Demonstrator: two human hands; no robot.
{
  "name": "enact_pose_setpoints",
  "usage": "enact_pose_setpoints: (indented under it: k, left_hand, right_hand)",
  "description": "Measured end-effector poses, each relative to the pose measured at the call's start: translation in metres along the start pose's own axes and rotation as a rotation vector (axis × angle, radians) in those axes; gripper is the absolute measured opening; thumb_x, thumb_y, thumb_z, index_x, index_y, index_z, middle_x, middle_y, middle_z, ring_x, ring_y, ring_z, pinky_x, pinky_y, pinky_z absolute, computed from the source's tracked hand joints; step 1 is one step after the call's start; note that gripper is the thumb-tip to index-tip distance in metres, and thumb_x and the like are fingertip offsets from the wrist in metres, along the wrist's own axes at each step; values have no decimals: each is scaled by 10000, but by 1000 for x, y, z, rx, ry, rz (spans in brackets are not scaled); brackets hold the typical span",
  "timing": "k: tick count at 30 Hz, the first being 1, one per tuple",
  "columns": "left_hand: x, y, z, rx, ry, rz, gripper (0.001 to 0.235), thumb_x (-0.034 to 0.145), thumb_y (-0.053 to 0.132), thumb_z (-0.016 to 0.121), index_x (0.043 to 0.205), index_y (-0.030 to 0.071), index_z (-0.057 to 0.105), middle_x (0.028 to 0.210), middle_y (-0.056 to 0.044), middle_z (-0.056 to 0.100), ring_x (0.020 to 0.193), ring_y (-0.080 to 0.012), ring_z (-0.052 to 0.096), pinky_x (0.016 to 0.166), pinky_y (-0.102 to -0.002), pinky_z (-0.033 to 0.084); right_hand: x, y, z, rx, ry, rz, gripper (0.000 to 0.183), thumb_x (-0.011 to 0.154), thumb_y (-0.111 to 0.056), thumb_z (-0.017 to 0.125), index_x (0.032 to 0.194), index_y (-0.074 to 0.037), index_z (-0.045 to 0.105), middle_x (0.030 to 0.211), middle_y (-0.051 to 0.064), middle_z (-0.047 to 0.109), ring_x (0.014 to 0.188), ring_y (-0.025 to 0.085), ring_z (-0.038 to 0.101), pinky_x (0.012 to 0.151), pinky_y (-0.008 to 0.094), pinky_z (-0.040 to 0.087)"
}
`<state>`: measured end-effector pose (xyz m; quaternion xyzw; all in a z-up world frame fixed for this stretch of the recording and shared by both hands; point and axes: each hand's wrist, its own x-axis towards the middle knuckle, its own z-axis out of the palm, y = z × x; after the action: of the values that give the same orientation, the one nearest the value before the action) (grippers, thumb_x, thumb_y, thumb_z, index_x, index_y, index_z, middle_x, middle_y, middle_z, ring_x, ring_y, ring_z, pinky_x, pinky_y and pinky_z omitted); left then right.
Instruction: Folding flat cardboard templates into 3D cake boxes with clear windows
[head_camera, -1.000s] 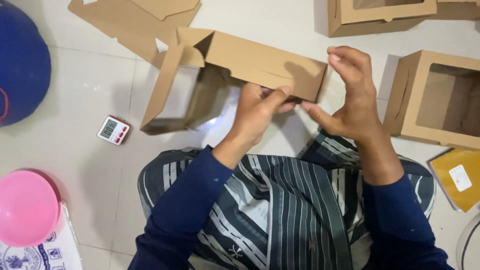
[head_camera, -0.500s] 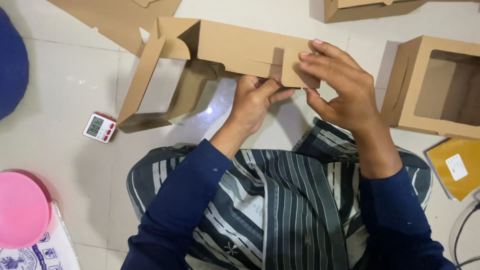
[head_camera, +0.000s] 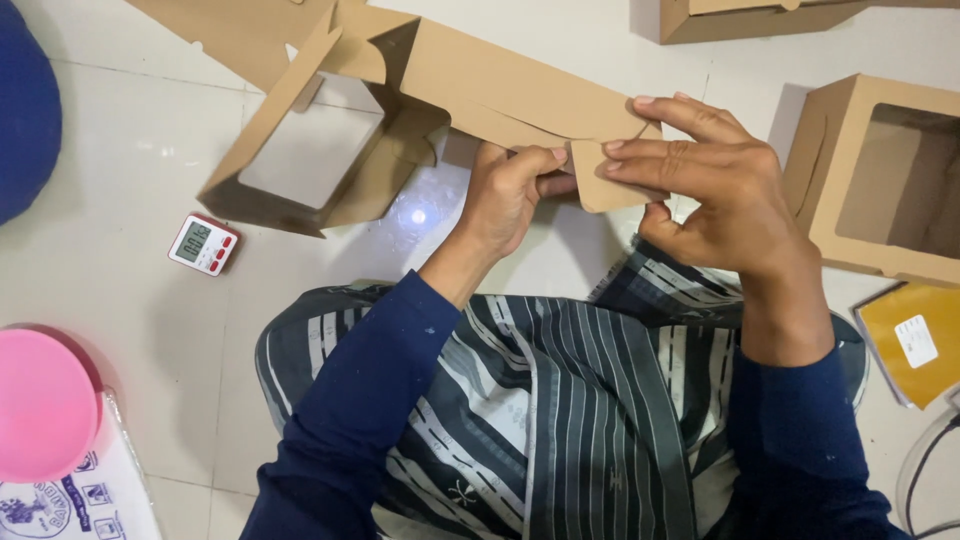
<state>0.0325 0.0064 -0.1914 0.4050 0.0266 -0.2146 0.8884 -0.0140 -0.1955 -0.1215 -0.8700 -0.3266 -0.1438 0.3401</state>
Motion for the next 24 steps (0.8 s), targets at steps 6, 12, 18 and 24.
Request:
enact_pose_setpoints:
  k: [6,12,18,24]
  left_hand:
    - [1,-7,-3,18,54,-53,93,778,25,639,839,-13,700,924,-111,732,887,-259,698,681,-393,615]
    - [-2,-11,-1,-17,-96,-30,328,870,17,612,1193,-41,603,1094,-162,702,981,-315,690,741,-445,633]
    - [-12,7,18,38,-160,-74,393,975,372,503,1207,64,576,1089,-113,688,869,-235,713,646,-378,623]
    - [-2,0,8,-13,57,-109,431,982,427,468,1238,82,497,1175,-174,682,844,-318,727,594,-425,610]
  right_hand:
    - [3,-10,-6,-162,-49,-64,380,789,24,657,1136,-88,764,1171,100,742,1266,400,618,1126,589,471]
    - [9,-20,-10,-192,-122,-44,275,876,-57,760,1150,-46,735,1177,132,656,1242,413,555,1042,554,505]
    - [1,-5,0,-58,-80,-22,360,886,-125,832,1219,-79,703,1244,200,542,1268,429,511,1043,540,505]
    - [7,-7,14,31,103,-62,278,851,-131,878,1034,25,738,1075,198,672,1179,439,620,1033,521,544]
